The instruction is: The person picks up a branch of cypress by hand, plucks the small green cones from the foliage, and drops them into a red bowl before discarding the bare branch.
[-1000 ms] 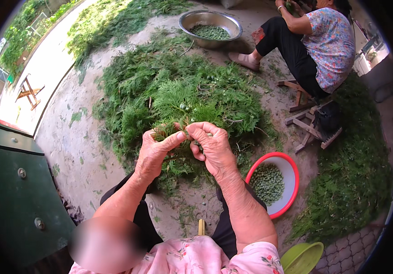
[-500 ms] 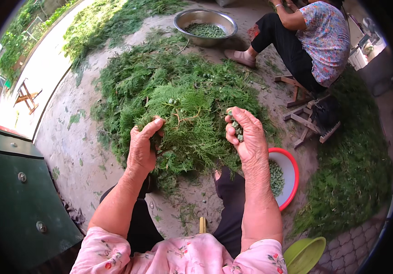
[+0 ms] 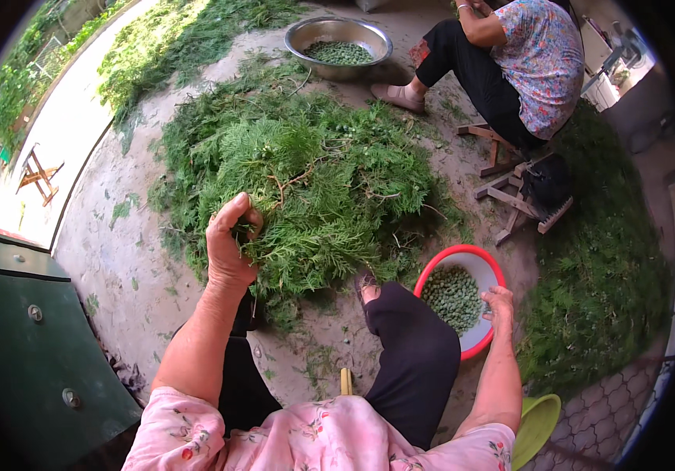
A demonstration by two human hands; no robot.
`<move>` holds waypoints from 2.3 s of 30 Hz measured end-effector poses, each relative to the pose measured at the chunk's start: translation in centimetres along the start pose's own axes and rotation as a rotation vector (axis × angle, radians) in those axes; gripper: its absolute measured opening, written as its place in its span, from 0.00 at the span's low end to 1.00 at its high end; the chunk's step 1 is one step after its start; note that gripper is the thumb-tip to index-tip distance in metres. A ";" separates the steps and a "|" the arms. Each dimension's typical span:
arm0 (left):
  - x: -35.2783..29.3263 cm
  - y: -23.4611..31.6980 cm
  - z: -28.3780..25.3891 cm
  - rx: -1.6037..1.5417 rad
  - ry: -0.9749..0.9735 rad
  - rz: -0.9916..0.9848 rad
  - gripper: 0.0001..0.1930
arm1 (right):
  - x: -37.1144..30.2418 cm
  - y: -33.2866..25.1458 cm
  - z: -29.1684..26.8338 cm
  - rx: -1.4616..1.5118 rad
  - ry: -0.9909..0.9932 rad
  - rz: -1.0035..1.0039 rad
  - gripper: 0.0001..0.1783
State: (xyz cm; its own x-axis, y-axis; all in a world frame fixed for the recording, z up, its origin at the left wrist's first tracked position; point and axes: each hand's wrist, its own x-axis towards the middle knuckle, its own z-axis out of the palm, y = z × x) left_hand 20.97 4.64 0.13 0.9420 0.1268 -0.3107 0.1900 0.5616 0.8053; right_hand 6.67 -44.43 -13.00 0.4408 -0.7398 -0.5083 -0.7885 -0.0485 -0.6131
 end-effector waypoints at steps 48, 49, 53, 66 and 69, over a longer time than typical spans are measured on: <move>0.3 0.8 0.3 0.267 -0.287 -0.281 0.13 | -24.5 -20.4 18.3 0.324 -1.034 -0.545 0.09; 0.0 0.5 0.6 0.157 -0.275 -0.339 0.12 | -24.7 -20.3 18.5 0.348 -1.067 -0.525 0.10; -0.1 -0.6 0.5 -0.035 -0.226 -0.352 0.12 | -24.5 -20.0 19.4 0.341 -1.115 -0.474 0.11; 0.3 -0.5 0.5 0.022 0.051 -0.113 0.07 | -24.1 -20.5 19.2 0.251 -0.147 -1.275 0.18; 0.0 -0.8 0.5 0.050 0.049 -0.127 0.06 | -26.8 -20.7 18.9 0.360 -0.544 -1.294 0.09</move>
State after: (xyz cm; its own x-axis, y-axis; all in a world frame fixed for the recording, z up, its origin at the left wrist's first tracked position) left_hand 20.95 3.78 -0.23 0.8953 0.0979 -0.4346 0.3213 0.5339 0.7821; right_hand 19.27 -10.87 1.87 0.9170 0.0361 0.3973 0.3936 -0.2440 -0.8863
